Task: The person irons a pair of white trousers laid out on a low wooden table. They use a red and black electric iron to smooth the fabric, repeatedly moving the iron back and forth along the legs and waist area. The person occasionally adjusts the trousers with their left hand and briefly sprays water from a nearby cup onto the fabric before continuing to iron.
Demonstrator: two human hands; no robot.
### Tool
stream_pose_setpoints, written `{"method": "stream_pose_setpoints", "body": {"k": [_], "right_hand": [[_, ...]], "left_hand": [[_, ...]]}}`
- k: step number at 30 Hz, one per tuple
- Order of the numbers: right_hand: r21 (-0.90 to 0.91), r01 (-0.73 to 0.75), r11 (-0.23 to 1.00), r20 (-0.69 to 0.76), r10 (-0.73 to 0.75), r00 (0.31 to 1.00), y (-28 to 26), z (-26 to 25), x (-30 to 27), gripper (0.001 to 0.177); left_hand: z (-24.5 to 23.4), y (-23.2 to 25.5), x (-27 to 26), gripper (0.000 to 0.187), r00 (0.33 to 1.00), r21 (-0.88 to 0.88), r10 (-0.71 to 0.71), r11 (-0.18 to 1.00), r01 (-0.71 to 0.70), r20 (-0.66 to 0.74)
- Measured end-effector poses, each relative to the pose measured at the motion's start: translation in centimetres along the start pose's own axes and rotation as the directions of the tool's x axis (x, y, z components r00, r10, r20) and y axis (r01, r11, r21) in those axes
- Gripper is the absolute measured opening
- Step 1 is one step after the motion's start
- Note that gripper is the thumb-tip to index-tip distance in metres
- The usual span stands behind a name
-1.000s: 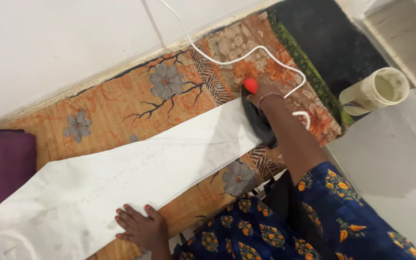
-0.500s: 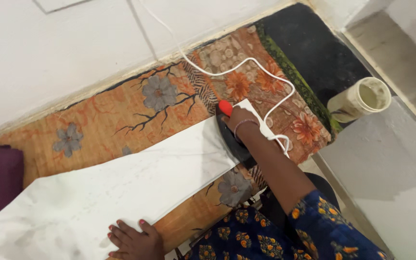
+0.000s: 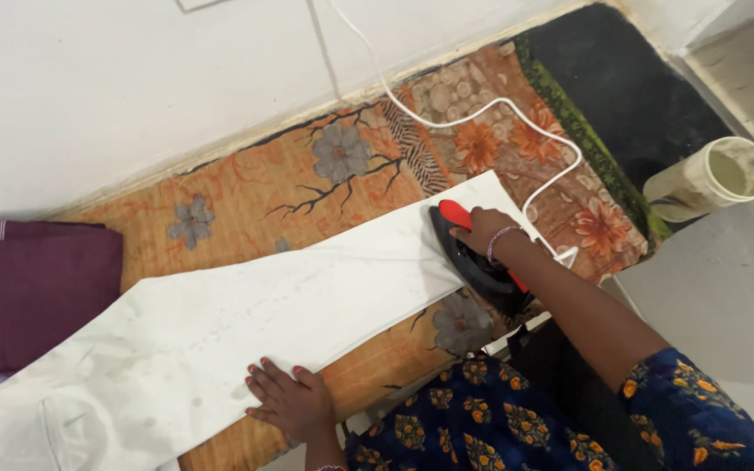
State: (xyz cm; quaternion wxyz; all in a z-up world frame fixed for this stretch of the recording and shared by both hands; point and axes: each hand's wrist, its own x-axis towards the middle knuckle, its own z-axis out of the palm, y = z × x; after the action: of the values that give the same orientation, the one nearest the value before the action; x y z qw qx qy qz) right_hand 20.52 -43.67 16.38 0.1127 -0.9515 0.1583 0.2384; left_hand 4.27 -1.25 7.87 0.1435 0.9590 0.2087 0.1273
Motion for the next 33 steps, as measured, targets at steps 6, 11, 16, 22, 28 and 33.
{"method": "stream_pose_setpoints", "body": {"k": [6,11,16,22,28,33], "right_hand": [[0.007,-0.035,0.999,-0.002,0.035,0.999,-2.3,-2.4,2.7,0.067],[-0.011,0.020,1.000,-0.038,-0.020,0.999,-4.5,-4.8,2.7,0.064],[-0.167,0.233,0.958,0.004,-0.235,0.972,-5.2,-3.8,-3.0,0.065],[-0.282,0.405,0.870,0.172,-0.370,0.913,-9.5,-2.1,-4.1,0.063],[-0.290,0.619,0.730,0.226,-0.576,0.786,-16.2,-2.7,-0.6,0.067],[-0.237,0.697,0.677,0.144,-0.685,0.714,-18.0,-2.8,-3.1,0.061]], "left_hand": [[0.5,0.0,0.4,0.069,1.000,0.010,-0.021,1.000,0.021,0.021],[-0.2,0.0,0.0,0.069,1.000,-0.014,0.000,1.000,0.000,-0.001],[-0.6,0.2,0.5,0.070,1.000,-0.024,-0.009,1.000,0.009,-0.009],[-0.2,0.8,0.9,0.083,0.996,0.062,-0.080,0.995,0.077,0.045],[0.3,0.0,0.9,0.084,0.998,0.054,-0.042,0.998,0.039,0.049],[0.1,0.2,0.3,0.083,0.998,0.079,-0.056,0.995,0.053,0.039]]}}
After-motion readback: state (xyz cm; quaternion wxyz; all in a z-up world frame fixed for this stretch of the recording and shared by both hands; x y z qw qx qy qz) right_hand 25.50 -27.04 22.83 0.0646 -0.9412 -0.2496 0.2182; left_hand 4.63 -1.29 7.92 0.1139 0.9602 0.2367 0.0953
